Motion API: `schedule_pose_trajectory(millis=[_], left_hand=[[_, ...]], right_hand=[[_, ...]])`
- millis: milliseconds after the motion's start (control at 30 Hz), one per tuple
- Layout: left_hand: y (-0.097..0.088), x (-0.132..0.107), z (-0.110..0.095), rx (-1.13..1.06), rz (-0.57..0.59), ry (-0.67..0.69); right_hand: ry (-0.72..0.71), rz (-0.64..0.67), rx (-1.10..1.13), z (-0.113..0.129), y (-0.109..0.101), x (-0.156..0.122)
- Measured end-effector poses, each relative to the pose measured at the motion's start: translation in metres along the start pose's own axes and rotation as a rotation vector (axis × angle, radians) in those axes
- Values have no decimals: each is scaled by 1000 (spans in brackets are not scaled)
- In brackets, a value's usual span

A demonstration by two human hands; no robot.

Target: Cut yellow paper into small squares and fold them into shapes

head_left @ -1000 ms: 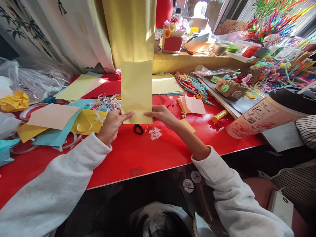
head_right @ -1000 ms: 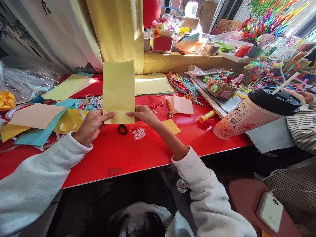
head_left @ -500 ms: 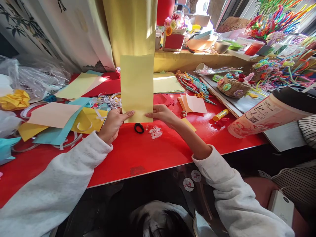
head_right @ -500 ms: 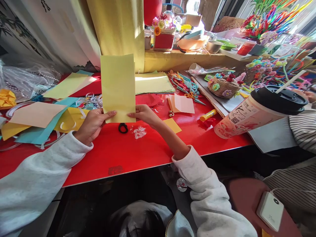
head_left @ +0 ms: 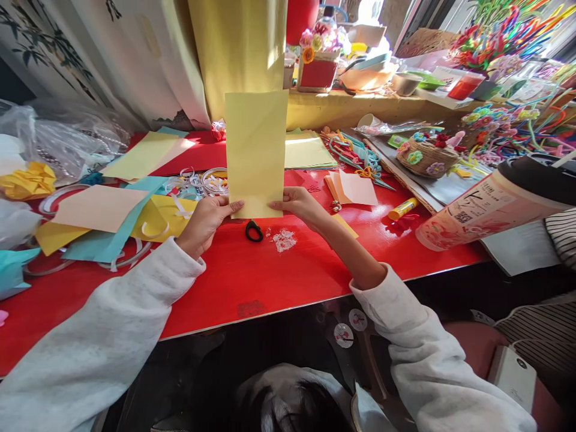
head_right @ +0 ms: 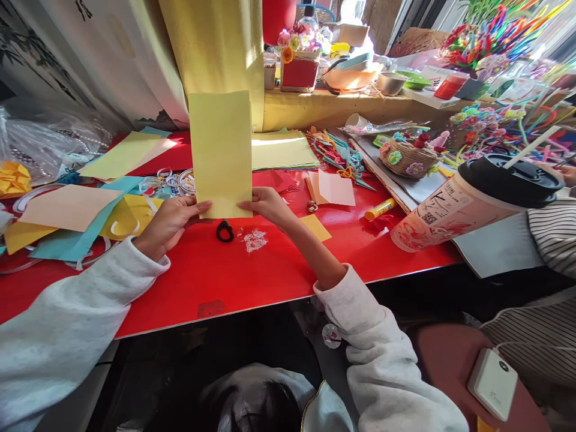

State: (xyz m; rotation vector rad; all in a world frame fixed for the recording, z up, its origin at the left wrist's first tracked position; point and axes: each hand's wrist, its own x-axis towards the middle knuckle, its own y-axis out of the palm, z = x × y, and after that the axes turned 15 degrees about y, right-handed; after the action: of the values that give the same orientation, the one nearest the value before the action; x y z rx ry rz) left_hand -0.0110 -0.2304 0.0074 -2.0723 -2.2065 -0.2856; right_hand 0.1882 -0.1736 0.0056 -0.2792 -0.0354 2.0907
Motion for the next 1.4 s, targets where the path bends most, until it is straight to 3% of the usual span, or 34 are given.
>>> schedule_pose_trajectory(millis=[300,533,700,1133,1400], left_hand=[[-6,3,-3,15,67,-47],[-15,8,1,181,170,-83],[-16,9,1,160,206,-71],[-19,10,0,190,203,-21],[-19,10,-3,165,135,13]], right_hand=[[-13,48,34,-5,-4,4],[-17,-28,-27,-5,-3,3],[-16,-41,5,-5,-3,4],[-23,-82,59,-5,-6,5],[100,-12,162,-2,-6,4]])
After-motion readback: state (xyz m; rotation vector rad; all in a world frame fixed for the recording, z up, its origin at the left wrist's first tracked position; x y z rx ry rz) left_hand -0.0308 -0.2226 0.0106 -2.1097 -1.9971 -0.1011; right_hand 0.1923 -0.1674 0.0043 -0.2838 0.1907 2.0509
